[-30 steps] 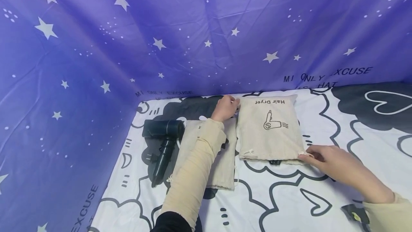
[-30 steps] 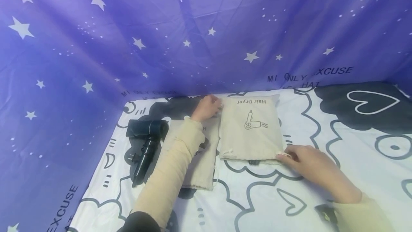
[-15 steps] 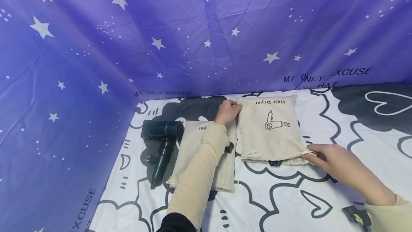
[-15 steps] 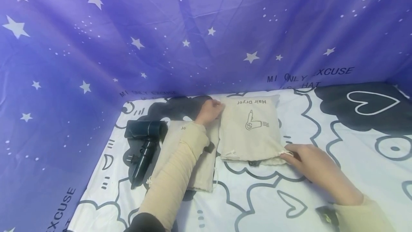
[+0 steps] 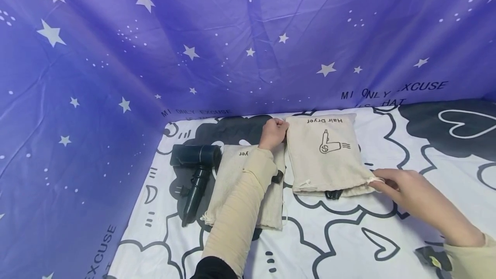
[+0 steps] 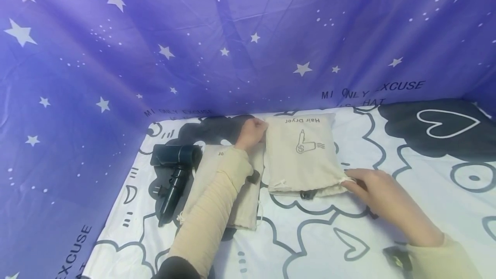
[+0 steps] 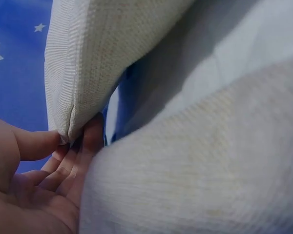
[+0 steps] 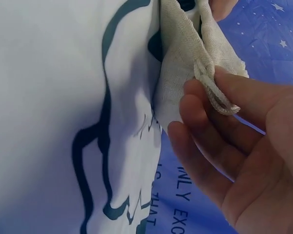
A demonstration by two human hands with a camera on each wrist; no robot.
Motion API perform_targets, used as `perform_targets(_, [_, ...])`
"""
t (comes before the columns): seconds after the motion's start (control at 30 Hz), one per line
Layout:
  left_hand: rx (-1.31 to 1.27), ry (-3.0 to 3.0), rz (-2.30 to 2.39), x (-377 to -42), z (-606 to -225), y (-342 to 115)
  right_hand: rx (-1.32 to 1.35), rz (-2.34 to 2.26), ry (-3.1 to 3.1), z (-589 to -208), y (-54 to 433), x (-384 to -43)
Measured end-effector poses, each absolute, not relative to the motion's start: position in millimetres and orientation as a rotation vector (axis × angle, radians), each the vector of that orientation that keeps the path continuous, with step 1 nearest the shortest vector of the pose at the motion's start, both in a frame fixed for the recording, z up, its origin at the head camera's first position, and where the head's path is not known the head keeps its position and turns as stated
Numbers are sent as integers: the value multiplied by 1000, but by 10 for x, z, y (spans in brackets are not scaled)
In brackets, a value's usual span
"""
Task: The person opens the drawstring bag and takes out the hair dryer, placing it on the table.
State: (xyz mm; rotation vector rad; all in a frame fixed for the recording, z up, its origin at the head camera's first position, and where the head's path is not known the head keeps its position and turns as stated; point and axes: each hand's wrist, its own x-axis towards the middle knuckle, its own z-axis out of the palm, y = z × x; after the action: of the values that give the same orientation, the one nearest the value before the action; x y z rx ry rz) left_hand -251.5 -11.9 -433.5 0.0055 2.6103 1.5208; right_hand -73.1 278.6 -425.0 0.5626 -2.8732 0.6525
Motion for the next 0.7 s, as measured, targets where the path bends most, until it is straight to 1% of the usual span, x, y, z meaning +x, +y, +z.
perform_targets(0.3, [-14,2589,1577,-2459,-4240,-141,514,630,-2815,-4141,2902,-751])
perform_targets(0.53, [-44,2555,1633,-2403,-4210,-172,531,609,-2743,-4118,2960,-765])
perform_targets(0.7, [-41,2534,1684,-2334,-4170,-188,497,606,-2748,-4110,2987,-765])
